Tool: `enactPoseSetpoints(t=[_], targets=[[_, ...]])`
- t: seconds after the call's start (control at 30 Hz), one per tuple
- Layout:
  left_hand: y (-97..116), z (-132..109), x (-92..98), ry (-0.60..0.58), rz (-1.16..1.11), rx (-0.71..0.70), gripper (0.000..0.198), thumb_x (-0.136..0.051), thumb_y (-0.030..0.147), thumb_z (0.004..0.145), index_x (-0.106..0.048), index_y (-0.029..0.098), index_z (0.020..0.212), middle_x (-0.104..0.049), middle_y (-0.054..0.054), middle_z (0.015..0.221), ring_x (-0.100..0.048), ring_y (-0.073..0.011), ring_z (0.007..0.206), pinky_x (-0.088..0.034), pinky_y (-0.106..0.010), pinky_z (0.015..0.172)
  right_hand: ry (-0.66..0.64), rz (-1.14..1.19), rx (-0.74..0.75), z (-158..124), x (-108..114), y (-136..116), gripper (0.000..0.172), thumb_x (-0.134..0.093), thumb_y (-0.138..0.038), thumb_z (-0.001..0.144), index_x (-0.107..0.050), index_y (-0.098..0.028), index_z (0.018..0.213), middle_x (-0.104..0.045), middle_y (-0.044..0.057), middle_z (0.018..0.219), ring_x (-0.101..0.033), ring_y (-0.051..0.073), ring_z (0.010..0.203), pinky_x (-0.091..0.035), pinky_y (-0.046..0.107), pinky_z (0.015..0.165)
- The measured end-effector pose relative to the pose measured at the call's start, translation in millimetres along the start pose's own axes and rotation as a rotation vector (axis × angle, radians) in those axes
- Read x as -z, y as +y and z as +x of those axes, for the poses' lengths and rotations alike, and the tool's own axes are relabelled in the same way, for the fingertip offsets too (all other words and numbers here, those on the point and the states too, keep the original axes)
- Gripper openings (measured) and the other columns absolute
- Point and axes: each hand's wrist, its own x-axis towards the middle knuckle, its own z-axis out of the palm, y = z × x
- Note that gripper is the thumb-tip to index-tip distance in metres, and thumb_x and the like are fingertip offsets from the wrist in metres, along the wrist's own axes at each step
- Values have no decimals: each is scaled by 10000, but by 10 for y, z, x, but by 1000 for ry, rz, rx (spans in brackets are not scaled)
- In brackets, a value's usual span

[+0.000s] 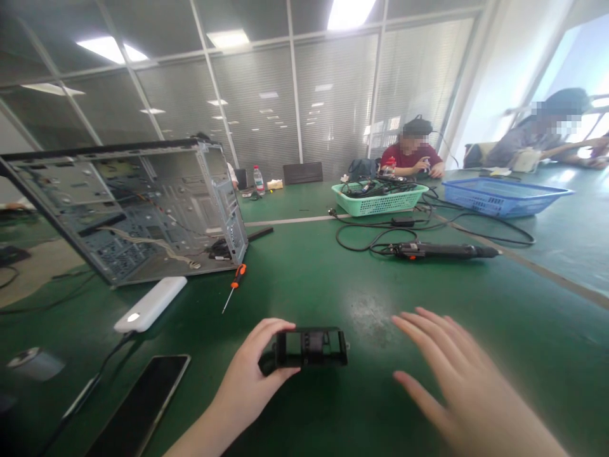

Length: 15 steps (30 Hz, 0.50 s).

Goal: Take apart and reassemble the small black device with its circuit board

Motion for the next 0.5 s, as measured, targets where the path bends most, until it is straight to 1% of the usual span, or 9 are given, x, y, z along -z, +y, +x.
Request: enactPoseSetpoints(t=[0.03, 0.1, 0.17, 0.23, 0.33, 0.4, 0.5], targets=[[-8, 1, 2, 16, -2, -31, 399, -684, 75, 680, -603, 244, 1032, -604, -45, 1137, -546, -250, 1098, -411, -404, 981, -59, -17, 63, 92, -78, -155, 483, -421, -481, 933, -379, -249, 1356, -455, 96, 1303, -428, 325, 1182, -384, 548, 943], [-33, -1, 2, 56, -6, -91, 404, -665, 66, 695, -592, 241, 1052, -598, -47, 1143, -540, -243, 1106, -409, -401, 988, -92, 27, 135, 272, -213, -421, 462, -407, -394, 950, -321, -224, 1371, -441, 99, 1315, -429, 279, 1195, -444, 481, 931], [-64, -8, -3, 100, -11, -143, 399, -642, 72, 720, -581, 241, 1076, -593, -52, 1147, -536, -238, 1110, -407, -401, 991, -123, 143, 115, 413, -330, -577, 386, -391, -300, 952, -330, -241, 1328, -466, 80, 1283, -442, 234, 1192, -456, 444, 951], [-94, -19, -7, 148, -14, -174, 397, -625, 91, 744, -568, 245, 1105, -591, -53, 1149, -533, -236, 1111, -406, -404, 987, -169, 290, 31, 495, -444, -622, 345, -377, -251, 940, -355, -250, 1284, -484, 70, 1256, -451, 212, 1189, -440, 439, 979], [-122, -31, -10, 214, -34, -170, 446, -641, 134, 745, -547, 261, 1163, -584, -52, 1177, -522, -241, 1120, -397, -414, 981, -268, 517, -149, 514, -601, -591, 382, -388, -282, 905, -375, -224, 1283, -472, 87, 1268, -462, 222, 1177, -408, 451, 1005], [-130, -29, -12, 232, -76, -125, 483, -655, 167, 736, -543, 272, 1193, -574, -53, 1211, -512, -249, 1134, -392, -416, 975, -331, 671, -278, 492, -666, -578, 456, -414, -340, 879, -367, -207, 1312, -446, 96, 1300, -470, 235, 1163, -386, 450, 1020], [-139, -3, -21, 227, -198, 5, 506, -670, 257, 727, -547, 256, 1218, -582, -67, 1203, -525, -258, 1105, -406, -397, 938, -423, 883, -456, 460, -665, -614, 573, -478, -446, 841, -355, -191, 1339, -439, 106, 1297, -505, 241, 1090, -397, 419, 999]])
